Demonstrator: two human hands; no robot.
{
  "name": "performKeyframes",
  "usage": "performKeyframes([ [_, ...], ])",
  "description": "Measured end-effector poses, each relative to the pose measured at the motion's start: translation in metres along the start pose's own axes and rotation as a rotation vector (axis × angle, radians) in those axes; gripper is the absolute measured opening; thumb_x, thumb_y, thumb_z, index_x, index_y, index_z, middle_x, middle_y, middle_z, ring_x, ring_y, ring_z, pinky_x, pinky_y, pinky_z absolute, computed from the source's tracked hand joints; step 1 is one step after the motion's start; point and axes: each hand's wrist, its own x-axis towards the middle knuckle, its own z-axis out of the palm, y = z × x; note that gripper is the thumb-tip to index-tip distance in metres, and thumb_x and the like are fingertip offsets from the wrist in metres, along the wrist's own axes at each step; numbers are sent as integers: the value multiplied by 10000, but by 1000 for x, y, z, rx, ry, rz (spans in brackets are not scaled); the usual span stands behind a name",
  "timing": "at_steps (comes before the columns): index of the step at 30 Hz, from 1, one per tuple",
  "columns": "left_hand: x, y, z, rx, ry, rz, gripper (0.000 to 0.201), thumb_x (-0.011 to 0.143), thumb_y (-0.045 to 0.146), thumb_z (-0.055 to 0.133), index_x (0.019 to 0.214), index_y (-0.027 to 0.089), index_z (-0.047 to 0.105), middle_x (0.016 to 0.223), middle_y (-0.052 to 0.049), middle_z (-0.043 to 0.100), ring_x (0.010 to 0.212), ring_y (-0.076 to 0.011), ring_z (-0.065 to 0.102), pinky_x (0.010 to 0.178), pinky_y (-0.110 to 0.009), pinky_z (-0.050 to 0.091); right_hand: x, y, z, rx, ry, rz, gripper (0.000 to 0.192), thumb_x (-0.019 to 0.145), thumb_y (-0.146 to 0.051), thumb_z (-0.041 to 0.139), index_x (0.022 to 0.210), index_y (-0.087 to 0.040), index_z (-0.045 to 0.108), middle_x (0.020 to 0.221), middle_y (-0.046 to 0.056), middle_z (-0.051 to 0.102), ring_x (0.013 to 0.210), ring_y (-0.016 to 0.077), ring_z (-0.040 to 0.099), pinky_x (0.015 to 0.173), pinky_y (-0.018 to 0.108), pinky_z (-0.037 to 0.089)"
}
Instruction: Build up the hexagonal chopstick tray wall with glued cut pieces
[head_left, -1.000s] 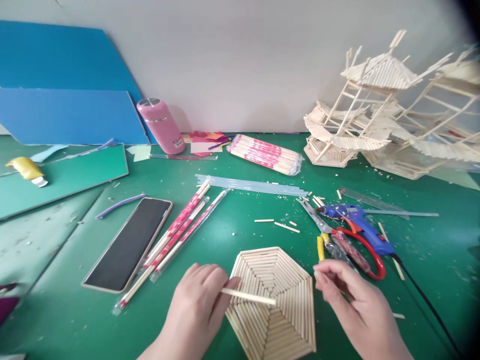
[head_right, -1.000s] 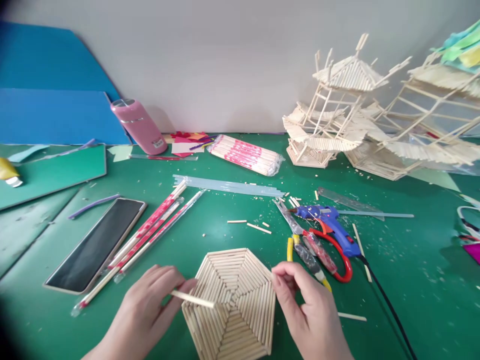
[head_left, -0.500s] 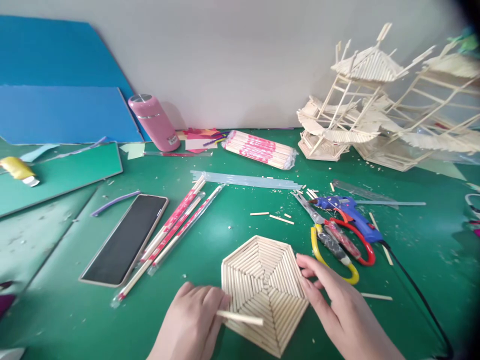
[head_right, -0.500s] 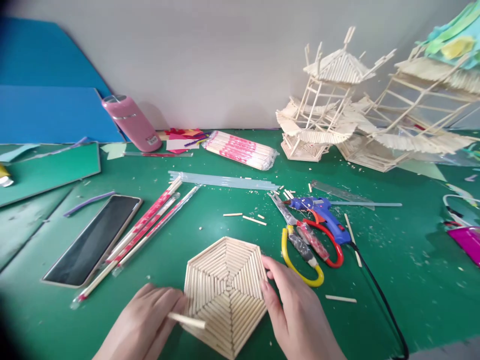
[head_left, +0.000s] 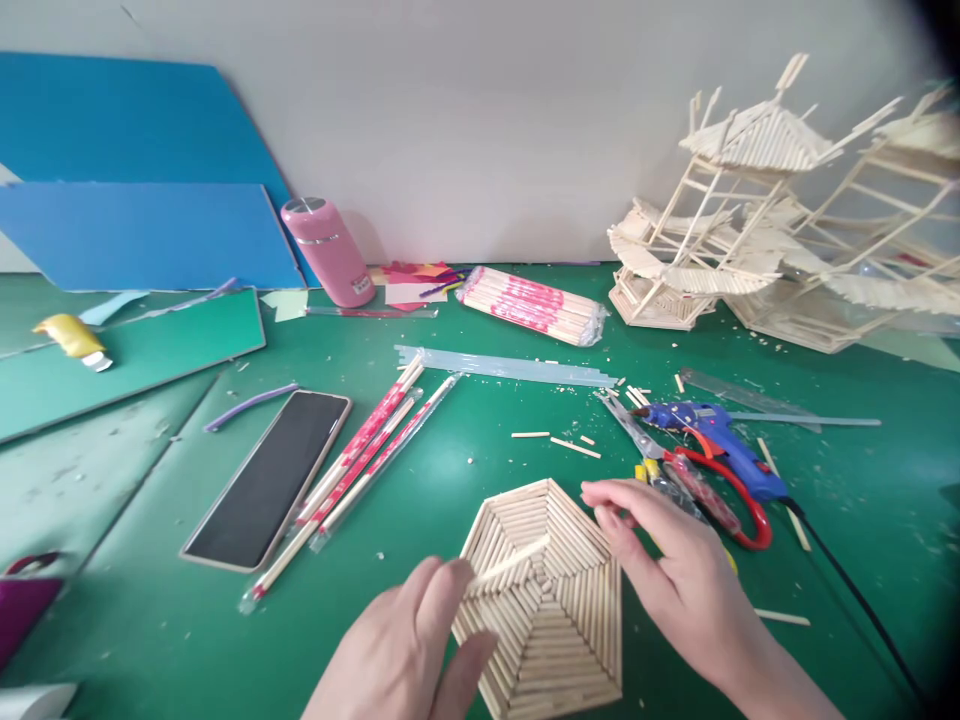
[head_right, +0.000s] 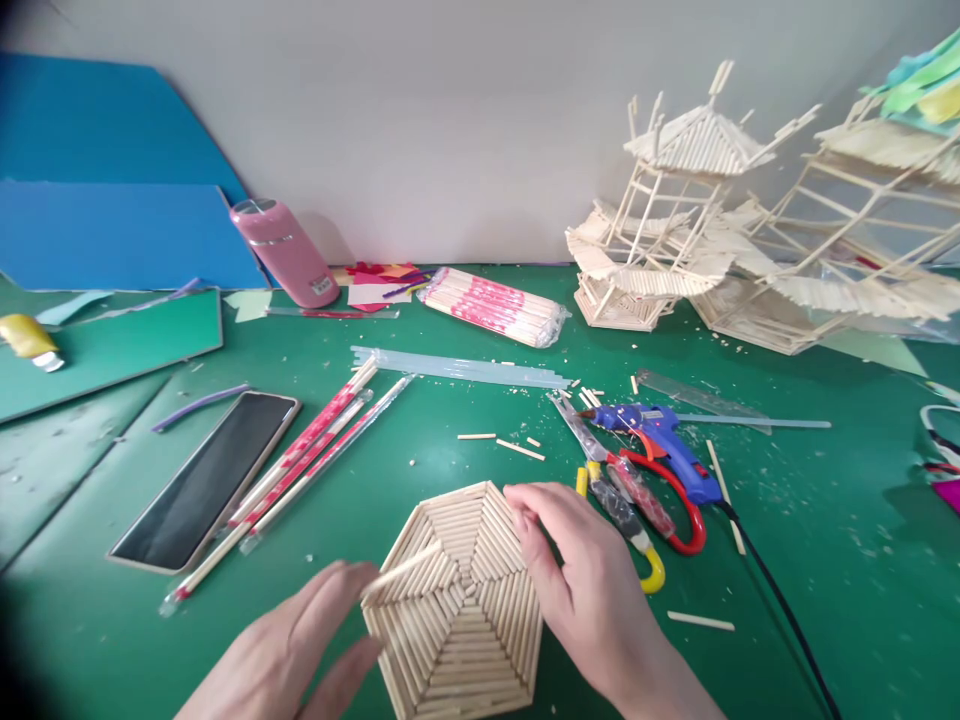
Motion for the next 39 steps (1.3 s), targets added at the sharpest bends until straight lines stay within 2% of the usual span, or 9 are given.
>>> performKeyframes([
  [4, 34, 5, -2, 10, -64, -9, 272, 889, 171, 263, 708, 195, 466, 623, -21, 544, 480, -141, 521, 447, -243, 434, 3, -9, -4, 127, -29, -50, 279, 850, -209, 459, 1124, -242, 505, 1053, 49, 575, 931, 159, 566, 768, 281, 487],
  [8, 52, 7, 11, 63, -9, 56, 296, 875, 147, 266, 679, 181, 485, 594, -14, 516, 452, -140, 477, 435, -255, 391, 12, -13, 3, 139, -102, -109, 244, 856, -182, 453, 1080, -233, 535, 995, 48, 584, 914, 156, 558, 761, 290, 484],
  [11, 56, 3, 18, -9, 105, 49, 266, 894, 188, 283, 781, 175, 524, 633, -17, 526, 513, -141, 493, 483, -254, 397, 19, -11, 9, 144, -65, -90, 180, 866, -177, 431, 953, -214, 584, 841, 31, 613, 787, 145, 581, 682, 280, 501],
  [14, 55, -6, 25, -80, 215, 56, 229, 900, 193, 304, 860, 179, 530, 657, -16, 524, 551, -141, 487, 518, -261, 393, 22, -6, 11, 105, -21, -87, 187, 860, -186, 437, 960, -212, 592, 867, 39, 624, 820, 156, 592, 706, 292, 510],
  [18, 53, -20, 35, -156, 267, 9, 171, 889, 151, 342, 907, 177, 510, 688, -16, 521, 604, -147, 498, 564, -271, 406, 23, 1, 8, 32, 107, -52, 232, 847, -191, 464, 1058, -216, 557, 992, 63, 596, 866, 164, 590, 743, 311, 513],
  [24, 52, -30, 40, -227, 315, -36, 132, 878, 124, 377, 928, 171, 490, 718, -21, 522, 638, -141, 519, 578, -252, 434, 22, 9, -5, -23, 226, -26, 190, 827, -200, 516, 1001, -241, 581, 926, 24, 622, 816, 148, 605, 718, 264, 503],
  [27, 52, -33, 41, -243, 315, -63, 132, 880, 131, 381, 924, 179, 496, 717, -14, 523, 635, -135, 523, 584, -247, 440, 17, 19, -19, -68, 302, 69, 173, 820, -252, 529, 978, -248, 601, 949, 21, 628, 812, 156, 610, 713, 259, 495],
  [33, 53, -35, 42, -256, 304, -79, 130, 882, 151, 388, 917, 185, 509, 724, -11, 543, 647, -134, 539, 600, -249, 445, 5, 55, -60, -192, 483, 405, 258, 804, -391, 524, 995, -241, 608, 942, 55, 653, 782, 199, 625, 717, 296, 467],
  [39, 52, -35, 43, -268, 313, -71, 113, 881, 161, 394, 902, 184, 503, 733, -13, 556, 666, -137, 550, 604, -245, 439, 3, 91, -80, -328, 381, 593, 300, 733, -516, 493, 868, -262, 577, 814, 19, 655, 673, 194, 629, 634, 310, 469],
])
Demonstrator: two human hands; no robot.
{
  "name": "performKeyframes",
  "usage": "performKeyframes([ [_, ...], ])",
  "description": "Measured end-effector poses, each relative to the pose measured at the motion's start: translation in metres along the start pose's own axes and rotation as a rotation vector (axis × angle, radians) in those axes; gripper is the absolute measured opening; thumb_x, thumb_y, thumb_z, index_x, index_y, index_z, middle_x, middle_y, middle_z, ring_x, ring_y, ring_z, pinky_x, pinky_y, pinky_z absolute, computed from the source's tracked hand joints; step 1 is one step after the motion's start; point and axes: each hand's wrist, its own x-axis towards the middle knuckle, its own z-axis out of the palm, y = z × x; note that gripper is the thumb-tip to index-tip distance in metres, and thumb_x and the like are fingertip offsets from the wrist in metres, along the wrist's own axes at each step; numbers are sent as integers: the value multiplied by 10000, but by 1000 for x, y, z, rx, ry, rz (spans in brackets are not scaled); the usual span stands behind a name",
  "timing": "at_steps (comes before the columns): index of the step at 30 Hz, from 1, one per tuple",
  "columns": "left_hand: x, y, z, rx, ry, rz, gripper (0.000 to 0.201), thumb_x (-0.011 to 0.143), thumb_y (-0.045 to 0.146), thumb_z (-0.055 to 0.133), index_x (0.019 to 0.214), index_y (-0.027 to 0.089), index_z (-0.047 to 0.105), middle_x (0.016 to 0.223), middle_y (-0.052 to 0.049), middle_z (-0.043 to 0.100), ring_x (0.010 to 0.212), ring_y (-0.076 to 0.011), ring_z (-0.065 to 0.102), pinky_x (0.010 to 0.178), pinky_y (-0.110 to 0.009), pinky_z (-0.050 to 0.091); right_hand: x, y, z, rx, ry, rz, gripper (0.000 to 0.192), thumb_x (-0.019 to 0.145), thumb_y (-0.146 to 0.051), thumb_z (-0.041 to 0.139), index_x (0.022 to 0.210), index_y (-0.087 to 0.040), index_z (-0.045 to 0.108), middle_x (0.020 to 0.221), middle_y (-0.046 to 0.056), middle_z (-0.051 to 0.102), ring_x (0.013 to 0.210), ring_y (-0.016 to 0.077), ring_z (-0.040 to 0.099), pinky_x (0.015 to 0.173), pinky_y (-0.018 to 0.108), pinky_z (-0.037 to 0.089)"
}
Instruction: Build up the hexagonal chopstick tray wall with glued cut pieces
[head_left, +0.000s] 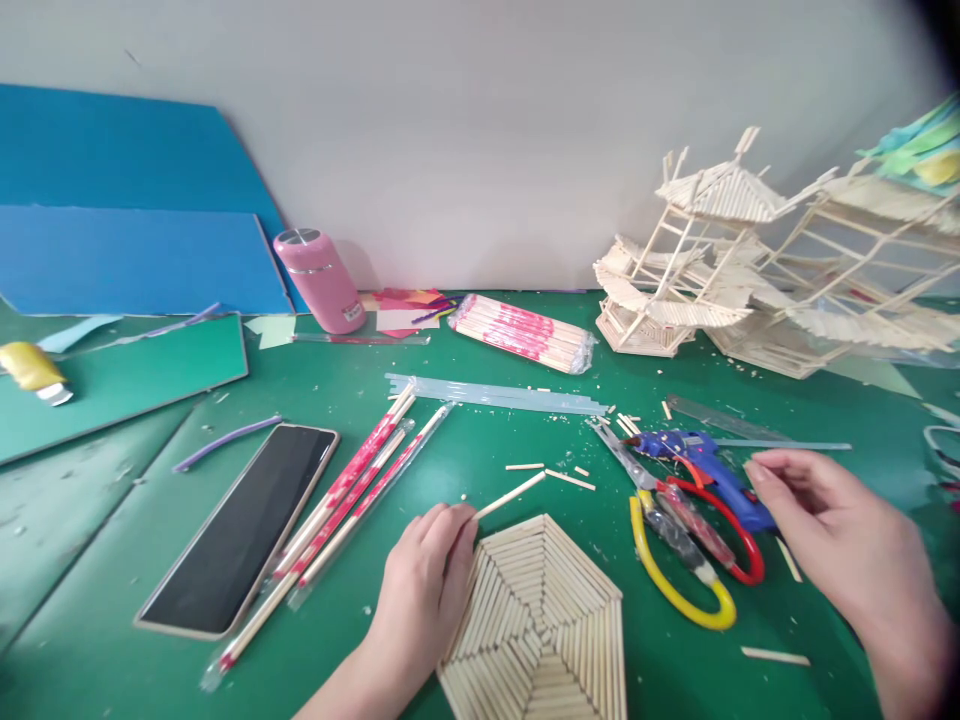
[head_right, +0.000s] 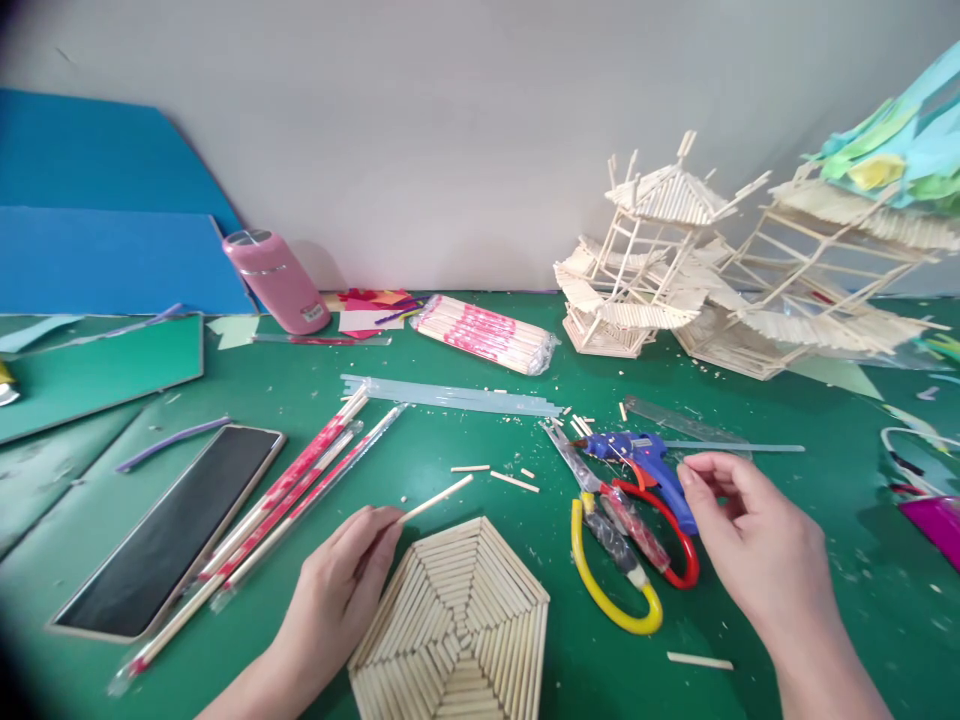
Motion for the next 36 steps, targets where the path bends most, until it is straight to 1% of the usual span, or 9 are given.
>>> performKeyframes([
  [3, 0, 0, 0, -8, 32, -26, 107, 878, 164, 397, 890, 178, 502, 736, -19, 568, 672, -138, 559, 604, -235, 438, 6, 13, 7, -82, -79, 4, 347, 668, -545, 500, 837, -247, 557, 802, 23, 646, 613, 203, 614, 571, 329, 467],
  [9, 2, 4, -3, -7, 49, -127, 109, 884, 168, 381, 866, 168, 489, 731, -23, 577, 650, -132, 555, 548, -211, 414, 12, 28, 22, -182, -207, -6, 334, 643, -438, 533, 895, -220, 521, 895, 74, 635, 789, 243, 613, 652, 341, 458],
  [16, 3, 6, -7, -41, 17, -162, 131, 883, 165, 378, 827, 164, 496, 685, -11, 565, 616, -123, 544, 511, -198, 393, 19, 27, 23, -197, -264, -5, 230, 688, -354, 561, 864, -208, 545, 866, 107, 658, 671, 208, 618, 590, 320, 456],
  [19, 5, 6, -7, -68, 11, -143, 133, 882, 165, 388, 840, 164, 514, 697, -10, 565, 634, -120, 546, 547, -199, 409, 17, 19, 18, -207, -207, -17, 280, 692, -348, 589, 913, -178, 565, 887, 135, 639, 693, 211, 603, 611, 324, 458],
  [23, 4, 3, -4, -79, -6, -90, 139, 874, 166, 419, 894, 168, 556, 699, -9, 541, 631, -121, 525, 581, -221, 417, -2, -9, 14, -97, 75, -58, 355, 727, -360, 595, 1025, -170, 560, 958, 140, 605, 775, 219, 574, 587, 311, 459],
  [26, 2, 2, -2, -55, -30, -20, 157, 869, 159, 434, 929, 175, 578, 684, -9, 515, 616, -125, 505, 557, -232, 405, -27, -46, 20, 160, 81, -349, 206, 785, -288, 567, 978, -215, 583, 874, 61, 611, 727, 163, 574, 699, 307, 467],
  [30, 1, 4, -3, -24, -57, 47, 169, 867, 152, 427, 933, 164, 582, 682, -19, 504, 618, -135, 495, 550, -245, 400, -56, -100, 41, 238, -207, -838, 272, 805, -186, 549, 1075, -212, 575, 999, 58, 576, 952, 187, 526, 823, 341, 430],
  [33, 0, 7, -3, -40, -74, 70, 157, 868, 148, 418, 911, 161, 568, 688, -22, 510, 622, -139, 489, 566, -258, 404, -65, -124, 56, 223, -394, -974, 244, 843, -194, 508, 1075, -189, 584, 966, 56, 596, 914, 184, 521, 800, 358, 430],
  [36, -2, 9, -1, -44, -66, 33, 136, 856, 162, 440, 951, 161, 537, 716, -26, 525, 645, -148, 496, 600, -278, 417, -61, -128, 64, 258, -473, -975, 196, 879, -189, 447, 977, -198, 616, 829, 33, 606, 773, 156, 532, 692, 325, 443],
])
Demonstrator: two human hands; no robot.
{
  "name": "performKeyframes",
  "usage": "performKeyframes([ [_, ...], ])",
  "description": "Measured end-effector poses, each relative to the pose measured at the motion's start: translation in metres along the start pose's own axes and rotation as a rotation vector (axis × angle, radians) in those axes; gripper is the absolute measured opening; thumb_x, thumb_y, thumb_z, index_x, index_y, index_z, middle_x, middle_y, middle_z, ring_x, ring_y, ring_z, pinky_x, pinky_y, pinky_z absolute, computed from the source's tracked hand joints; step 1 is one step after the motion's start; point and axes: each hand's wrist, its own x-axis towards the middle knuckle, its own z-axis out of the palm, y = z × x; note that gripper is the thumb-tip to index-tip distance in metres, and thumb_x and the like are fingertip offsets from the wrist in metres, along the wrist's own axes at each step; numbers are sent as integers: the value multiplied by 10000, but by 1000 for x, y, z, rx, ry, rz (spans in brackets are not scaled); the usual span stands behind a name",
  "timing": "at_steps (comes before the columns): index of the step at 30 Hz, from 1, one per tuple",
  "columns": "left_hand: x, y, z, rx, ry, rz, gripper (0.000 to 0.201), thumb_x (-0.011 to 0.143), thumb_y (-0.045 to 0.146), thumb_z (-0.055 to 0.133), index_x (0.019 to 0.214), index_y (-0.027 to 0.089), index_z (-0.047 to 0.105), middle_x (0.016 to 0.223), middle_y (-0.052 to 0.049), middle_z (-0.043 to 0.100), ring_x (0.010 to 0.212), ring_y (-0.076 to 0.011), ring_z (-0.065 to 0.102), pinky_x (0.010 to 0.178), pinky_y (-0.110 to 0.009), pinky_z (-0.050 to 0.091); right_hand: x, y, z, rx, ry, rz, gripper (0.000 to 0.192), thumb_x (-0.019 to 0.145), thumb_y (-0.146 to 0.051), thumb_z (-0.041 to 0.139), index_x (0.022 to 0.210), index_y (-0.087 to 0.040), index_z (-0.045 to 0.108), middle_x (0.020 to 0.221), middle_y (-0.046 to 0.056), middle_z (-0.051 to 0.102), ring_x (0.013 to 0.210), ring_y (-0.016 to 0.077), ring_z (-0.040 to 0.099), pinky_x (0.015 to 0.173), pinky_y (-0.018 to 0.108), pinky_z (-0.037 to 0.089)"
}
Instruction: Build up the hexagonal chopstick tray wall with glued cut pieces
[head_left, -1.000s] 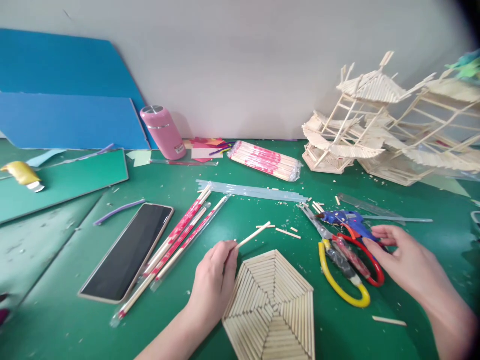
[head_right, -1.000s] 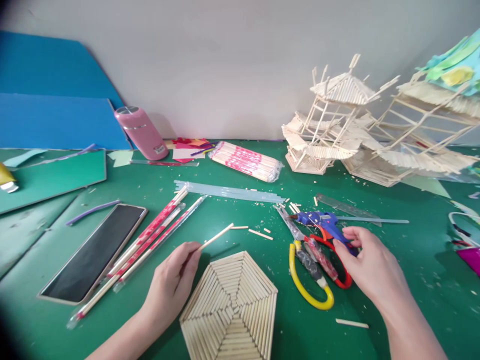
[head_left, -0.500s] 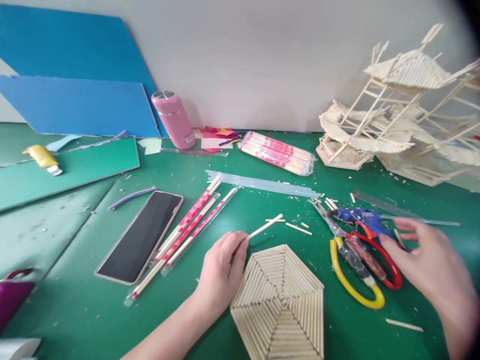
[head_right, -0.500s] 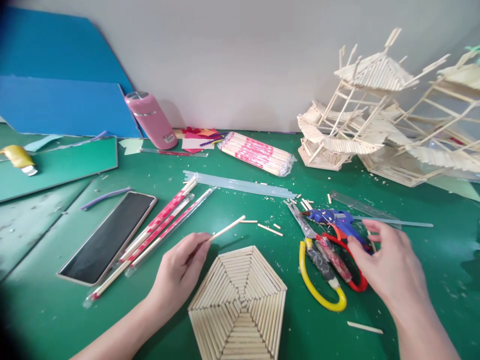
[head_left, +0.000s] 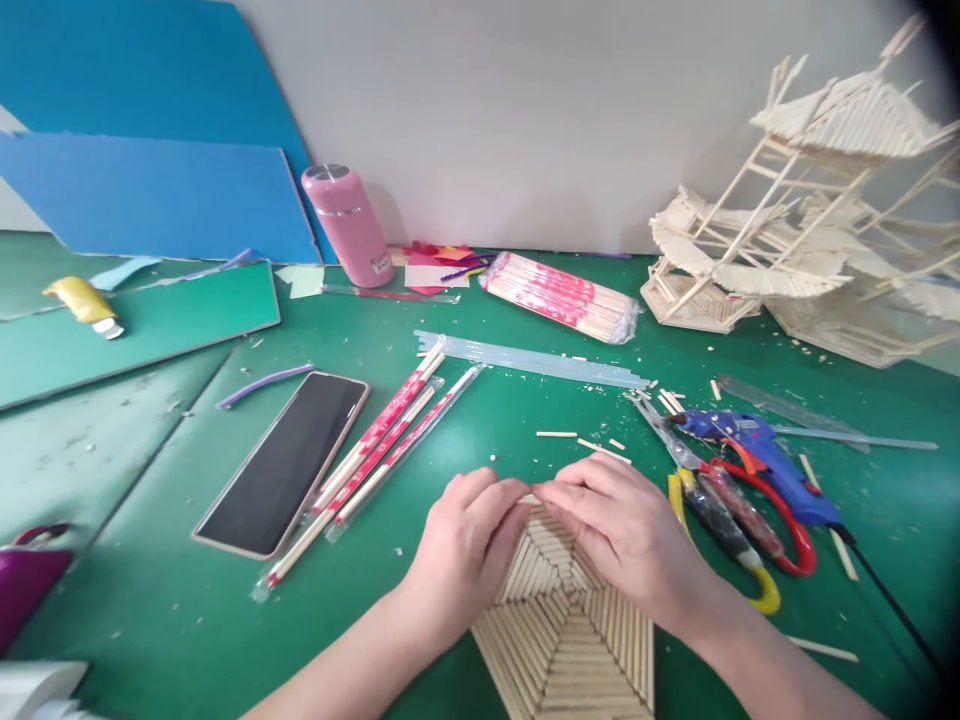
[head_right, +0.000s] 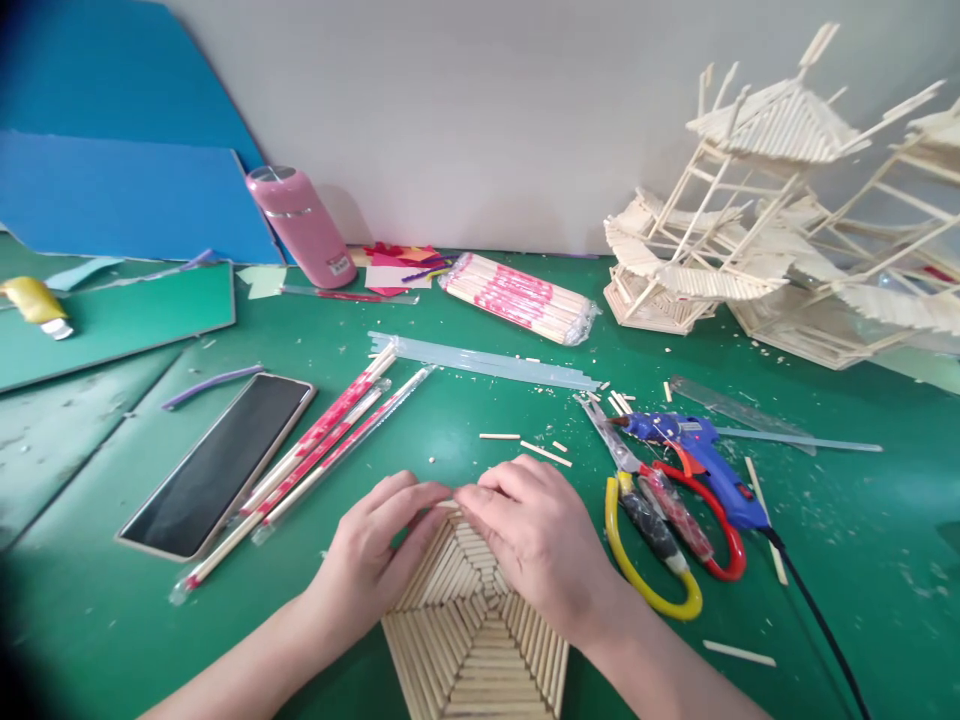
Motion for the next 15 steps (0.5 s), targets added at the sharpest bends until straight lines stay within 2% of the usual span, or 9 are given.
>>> performKeyframes([
  [3, -1, 1, 0, 114, 1, -149, 285, 778, 249, 562, 1028, 131, 491, 751, -41, 531, 691, -185, 506, 628, -326, 424, -1, 12, -4, 44, 18, 99, 177, 885, -205, 433, 945, -201, 600, 860, 37, 597, 813, 159, 537, 713, 315, 442],
  [5, 0, 4, -3, 216, -80, -240, 309, 720, 319, 615, 940, 134, 504, 751, -41, 530, 709, -209, 506, 640, -359, 413, -5, 19, -7, 85, 14, 211, 163, 894, -214, 410, 928, -197, 568, 884, 36, 584, 838, 150, 544, 724, 292, 445],
  [7, 2, 6, -6, 296, -198, -285, 236, 717, 355, 602, 797, 159, 501, 737, -31, 527, 711, -218, 504, 647, -376, 392, -12, 23, -7, 100, -17, 297, 161, 905, -221, 377, 916, -204, 537, 890, 30, 572, 839, 143, 551, 718, 277, 448],
  [11, 4, 9, -9, 377, -352, -273, 178, 797, 324, 489, 696, 177, 491, 730, -32, 525, 731, -226, 494, 652, -379, 349, -29, 22, -2, 7, -25, 374, 168, 912, -256, 344, 936, -217, 505, 896, 44, 559, 822, 170, 569, 723, 319, 458],
  [15, 5, 5, -8, 310, -369, -240, 194, 838, 302, 447, 707, 179, 521, 740, -32, 538, 740, -214, 485, 658, -362, 322, -44, 16, 1, 27, -19, 393, 154, 910, -249, 343, 939, -220, 492, 881, 55, 561, 797, 176, 580, 723, 327, 467],
])
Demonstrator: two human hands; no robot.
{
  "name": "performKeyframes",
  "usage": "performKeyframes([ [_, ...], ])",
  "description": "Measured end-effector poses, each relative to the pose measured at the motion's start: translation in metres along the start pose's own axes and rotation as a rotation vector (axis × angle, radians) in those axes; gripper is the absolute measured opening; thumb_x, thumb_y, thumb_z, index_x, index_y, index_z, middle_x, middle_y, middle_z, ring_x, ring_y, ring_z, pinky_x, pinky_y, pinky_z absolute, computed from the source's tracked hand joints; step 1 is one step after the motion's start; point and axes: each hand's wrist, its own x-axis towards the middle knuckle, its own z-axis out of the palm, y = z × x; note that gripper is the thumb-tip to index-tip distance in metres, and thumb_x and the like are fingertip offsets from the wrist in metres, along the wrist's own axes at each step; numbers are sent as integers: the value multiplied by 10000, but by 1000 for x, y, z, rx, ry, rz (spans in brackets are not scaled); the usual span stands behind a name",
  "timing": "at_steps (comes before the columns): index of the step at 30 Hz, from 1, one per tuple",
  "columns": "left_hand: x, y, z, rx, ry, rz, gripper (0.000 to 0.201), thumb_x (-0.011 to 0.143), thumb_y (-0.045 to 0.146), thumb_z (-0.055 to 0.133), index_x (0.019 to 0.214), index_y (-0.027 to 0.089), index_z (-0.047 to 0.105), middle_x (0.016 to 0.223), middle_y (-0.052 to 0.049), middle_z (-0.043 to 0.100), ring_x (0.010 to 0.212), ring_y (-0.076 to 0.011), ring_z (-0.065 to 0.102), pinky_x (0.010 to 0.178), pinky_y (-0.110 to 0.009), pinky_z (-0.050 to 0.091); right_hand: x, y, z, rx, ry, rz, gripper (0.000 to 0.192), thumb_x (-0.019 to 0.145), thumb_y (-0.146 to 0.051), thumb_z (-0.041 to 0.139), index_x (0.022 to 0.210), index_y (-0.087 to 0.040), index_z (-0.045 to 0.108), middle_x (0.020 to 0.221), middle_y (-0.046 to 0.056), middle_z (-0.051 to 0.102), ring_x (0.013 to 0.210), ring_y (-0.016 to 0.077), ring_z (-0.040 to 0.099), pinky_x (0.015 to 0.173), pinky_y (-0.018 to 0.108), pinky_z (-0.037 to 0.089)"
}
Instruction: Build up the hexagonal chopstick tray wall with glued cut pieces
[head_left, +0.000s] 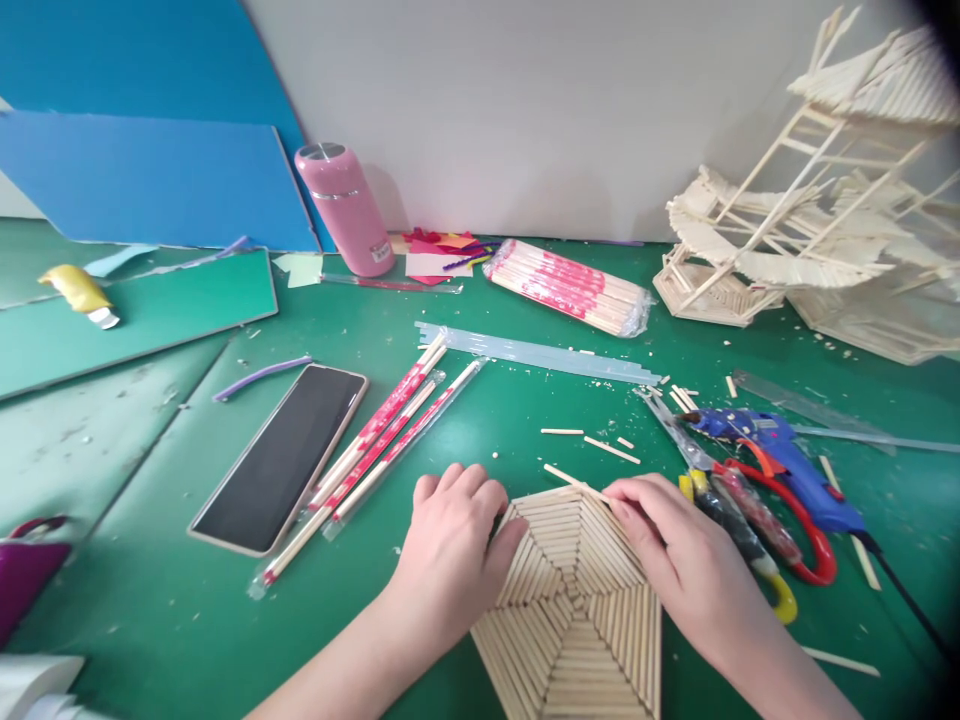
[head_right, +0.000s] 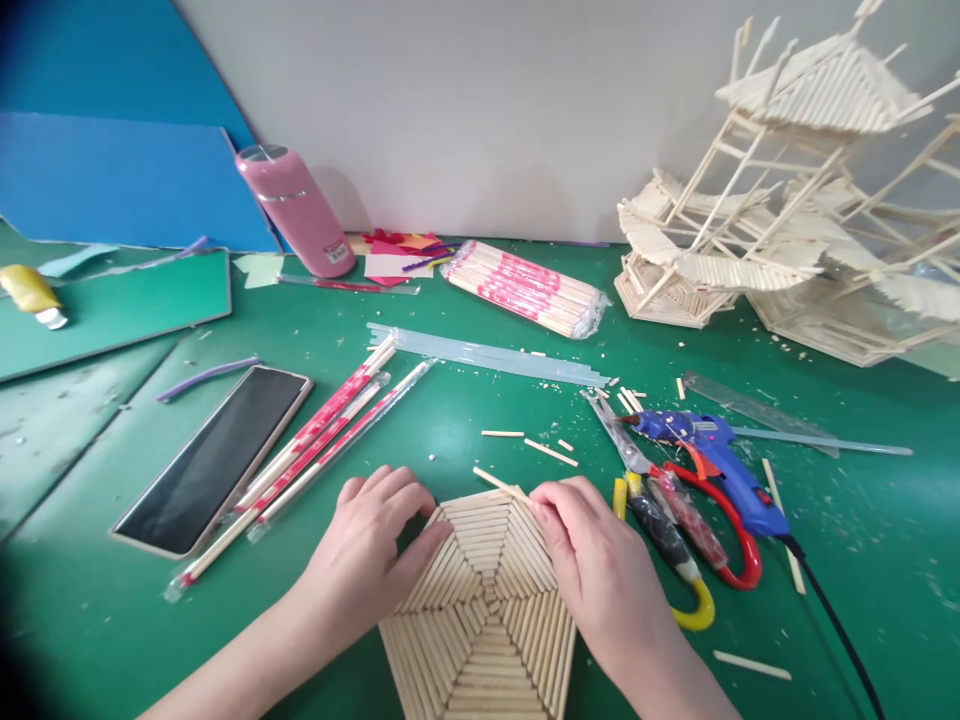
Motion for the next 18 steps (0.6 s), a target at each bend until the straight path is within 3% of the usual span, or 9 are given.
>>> performKeyframes([
  [6, 6, -7, -2, -65, 13, 30, 168, 828, 291, 490, 728, 181, 566, 755, -23, 560, 753, -207, 492, 668, -349, 296, -17, -6, 2, 37, 47, 30, 123, 901, -232, 371, 936, -224, 489, 869, 40, 559, 787, 158, 579, 680, 287, 471],
  [10, 10, -9, -6, -83, 16, 41, 154, 823, 279, 494, 741, 189, 588, 760, -15, 567, 759, -201, 498, 687, -352, 292, -25, -8, 0, 56, 0, -40, 117, 897, -210, 373, 951, -222, 476, 854, 32, 548, 754, 139, 574, 633, 251, 471],
  [18, 9, -6, -1, -105, 62, 69, 205, 794, 302, 532, 945, 182, 600, 834, -43, 580, 783, -215, 492, 689, -362, 313, 0, -4, -5, -8, 53, -59, 118, 892, -229, 411, 942, -222, 518, 900, 45, 566, 832, 165, 566, 727, 302, 461],
])
